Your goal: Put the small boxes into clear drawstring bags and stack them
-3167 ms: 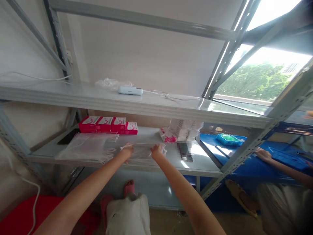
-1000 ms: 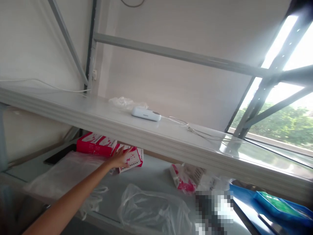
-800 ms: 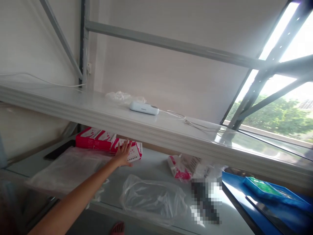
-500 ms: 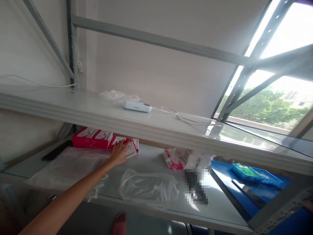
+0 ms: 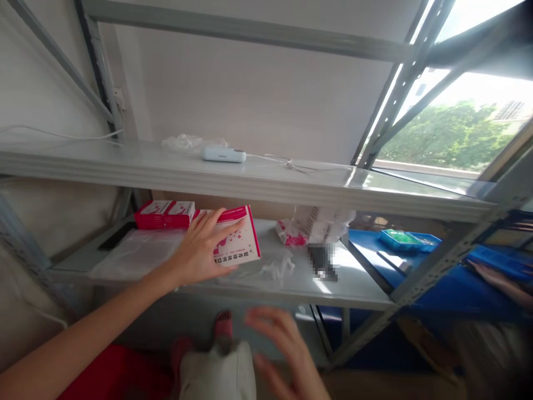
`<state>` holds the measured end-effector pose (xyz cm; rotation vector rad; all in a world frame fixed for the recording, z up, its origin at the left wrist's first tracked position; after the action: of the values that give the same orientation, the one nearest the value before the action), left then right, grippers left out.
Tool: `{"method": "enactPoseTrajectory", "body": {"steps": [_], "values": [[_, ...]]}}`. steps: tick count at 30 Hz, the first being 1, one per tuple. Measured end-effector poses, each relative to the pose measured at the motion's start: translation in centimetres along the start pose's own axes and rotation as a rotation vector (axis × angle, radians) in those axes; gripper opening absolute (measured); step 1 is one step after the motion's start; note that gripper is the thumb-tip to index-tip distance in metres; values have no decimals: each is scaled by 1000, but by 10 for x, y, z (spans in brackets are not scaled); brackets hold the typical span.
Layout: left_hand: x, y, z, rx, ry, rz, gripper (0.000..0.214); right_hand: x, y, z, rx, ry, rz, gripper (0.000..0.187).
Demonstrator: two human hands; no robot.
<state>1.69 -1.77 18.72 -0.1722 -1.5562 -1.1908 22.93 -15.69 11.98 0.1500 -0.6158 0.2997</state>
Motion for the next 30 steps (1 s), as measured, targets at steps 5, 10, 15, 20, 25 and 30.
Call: {"method": "enactPoseTrajectory", "body": {"steps": [5, 10, 15, 20, 25, 30], "values": [[9, -13, -53, -133, -79, 71, 81, 22, 24, 18, 84, 82, -483, 55], [0, -12, -70, -179, -58, 87, 74, 1, 31, 16, 100, 196, -478, 76], [-12, -9, -71, -201, -57, 154, 68, -2, 30, -5, 94, 374, -408, 72], [-19, -2, -71, -194, -108, 221, 71, 31, 26, -14, 66, 169, -365, 87], [-28, 7, -75, -159, -183, 255, 88, 71, 34, -9, 43, -261, -210, 126], [-36, 18, -65, -27, -526, 333, 92, 100, 63, -1, 15, -341, 69, 115]]}}
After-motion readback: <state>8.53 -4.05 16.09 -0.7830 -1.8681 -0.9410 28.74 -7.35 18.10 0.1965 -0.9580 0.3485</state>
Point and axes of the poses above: each hand's wrist, its own y-axis towards the middle knuckle, its own x-axis out of the back of the hand, z = x × y, the point moved 1 cm from there along y, towards the middle knuckle, and after that the axes turned 10 degrees about -x, right-handed, at the moved point
